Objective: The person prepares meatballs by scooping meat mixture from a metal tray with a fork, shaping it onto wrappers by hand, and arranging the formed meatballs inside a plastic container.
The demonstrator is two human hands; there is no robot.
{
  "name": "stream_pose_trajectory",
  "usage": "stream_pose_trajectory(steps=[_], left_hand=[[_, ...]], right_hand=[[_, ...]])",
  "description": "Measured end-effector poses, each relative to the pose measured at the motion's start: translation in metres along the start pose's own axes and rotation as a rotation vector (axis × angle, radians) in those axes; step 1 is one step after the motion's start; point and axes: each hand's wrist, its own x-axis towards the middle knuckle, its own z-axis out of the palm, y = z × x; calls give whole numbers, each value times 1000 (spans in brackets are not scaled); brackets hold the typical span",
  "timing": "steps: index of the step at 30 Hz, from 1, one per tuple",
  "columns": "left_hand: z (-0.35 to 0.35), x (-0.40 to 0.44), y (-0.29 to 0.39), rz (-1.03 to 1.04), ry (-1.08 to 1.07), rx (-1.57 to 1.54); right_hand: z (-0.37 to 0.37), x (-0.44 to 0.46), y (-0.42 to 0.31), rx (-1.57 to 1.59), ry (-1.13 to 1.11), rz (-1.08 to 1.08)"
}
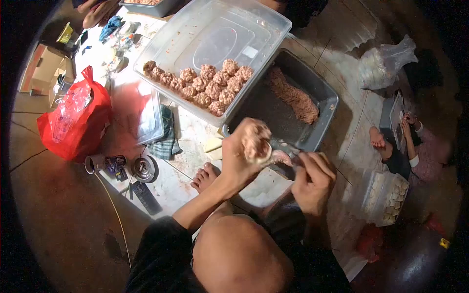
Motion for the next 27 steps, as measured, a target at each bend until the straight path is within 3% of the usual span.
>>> stream_pose_trajectory(steps=[2,5,6,7,9,12,14,15,18,20,22,23,24,27], left_hand=[[-1,2,0,44,16,-84],[4,-3,-12,149,-90,-219],[4,-3,-11,193,-28,-223],[0,-8,-7,27,19,-308],[-3,-5,1,-17,82,-399],[-5,-11,1,-80,-27,-379],[1,-12,10,-153,-52,-240],[2,-11,14,-184,-66,-167],[-12,-8,5,-129,-30,-203],[-16,-8,11,-105,46,-291],[-16,-3,11,-54,-32,-188],[-15,0,10,-24,-75,-137],[-12,-6,12,-150,-152,-114],[-9,-2,15,-213,-108,-129]], right_hand=[[-4,-9,4,-101,-21,-106],[-13,-3,-5,-80,-1,-89],[-12,-5,0,-96,47,-112],[-14,-7,-1,-44,-3,-47],[-14,-9,-6,63,-88,81],[-2,-25,4,306,-20,219],[13,-29,-1,30,9,-69],[6,-19,-12,65,-134,28],[-13,-5,-19,73,3,210],[-21,-9,-3,155,-73,151],[-20,-15,-3,241,-186,183],[-5,-18,-2,234,-110,15],[7,-22,-7,149,-110,32],[-2,-8,-13,67,-112,93]])
